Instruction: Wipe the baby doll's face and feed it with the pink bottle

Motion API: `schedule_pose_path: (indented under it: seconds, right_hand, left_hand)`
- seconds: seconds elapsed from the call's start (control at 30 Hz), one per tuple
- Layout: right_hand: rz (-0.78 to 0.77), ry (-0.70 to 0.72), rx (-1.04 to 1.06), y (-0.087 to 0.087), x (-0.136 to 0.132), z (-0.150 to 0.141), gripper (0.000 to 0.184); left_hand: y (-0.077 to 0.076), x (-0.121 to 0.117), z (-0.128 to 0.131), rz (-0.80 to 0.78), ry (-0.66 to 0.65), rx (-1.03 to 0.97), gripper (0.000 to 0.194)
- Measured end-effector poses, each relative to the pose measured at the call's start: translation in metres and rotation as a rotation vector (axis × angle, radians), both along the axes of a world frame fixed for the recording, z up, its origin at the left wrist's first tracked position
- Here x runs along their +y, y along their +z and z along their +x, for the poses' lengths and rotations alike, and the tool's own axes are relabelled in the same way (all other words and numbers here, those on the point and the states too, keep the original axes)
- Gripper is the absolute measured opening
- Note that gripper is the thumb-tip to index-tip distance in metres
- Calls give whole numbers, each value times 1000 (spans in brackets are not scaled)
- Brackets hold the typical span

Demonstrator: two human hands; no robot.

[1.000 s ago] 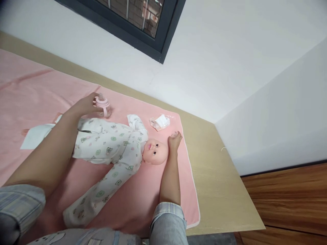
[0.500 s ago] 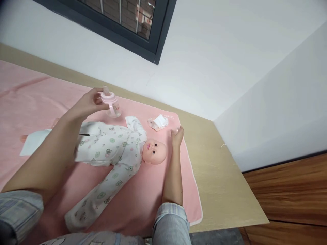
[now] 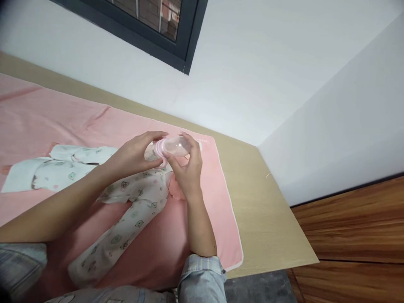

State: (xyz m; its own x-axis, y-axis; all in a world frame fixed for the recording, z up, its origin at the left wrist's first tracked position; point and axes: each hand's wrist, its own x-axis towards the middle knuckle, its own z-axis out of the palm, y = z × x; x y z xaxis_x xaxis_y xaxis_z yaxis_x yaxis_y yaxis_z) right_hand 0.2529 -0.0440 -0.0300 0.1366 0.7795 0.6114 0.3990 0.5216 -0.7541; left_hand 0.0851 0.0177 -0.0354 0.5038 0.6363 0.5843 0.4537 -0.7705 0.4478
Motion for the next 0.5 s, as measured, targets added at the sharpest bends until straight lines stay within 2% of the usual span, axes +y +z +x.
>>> schedule_pose_path:
  seconds: [0.17,0.37,0.5]
  right_hand:
    - [-49,48,-18,-8,6,-6,64]
    - [-64,107,-12,-11,5,-12,92]
    - [-61,70,-14,-12,7,-10,96]
  left_hand:
    - [3,-6,1,11,8,-3,57]
    - [2,-15,1,42,59,-16,54]
    - [0,-17,4,138,52,0,57]
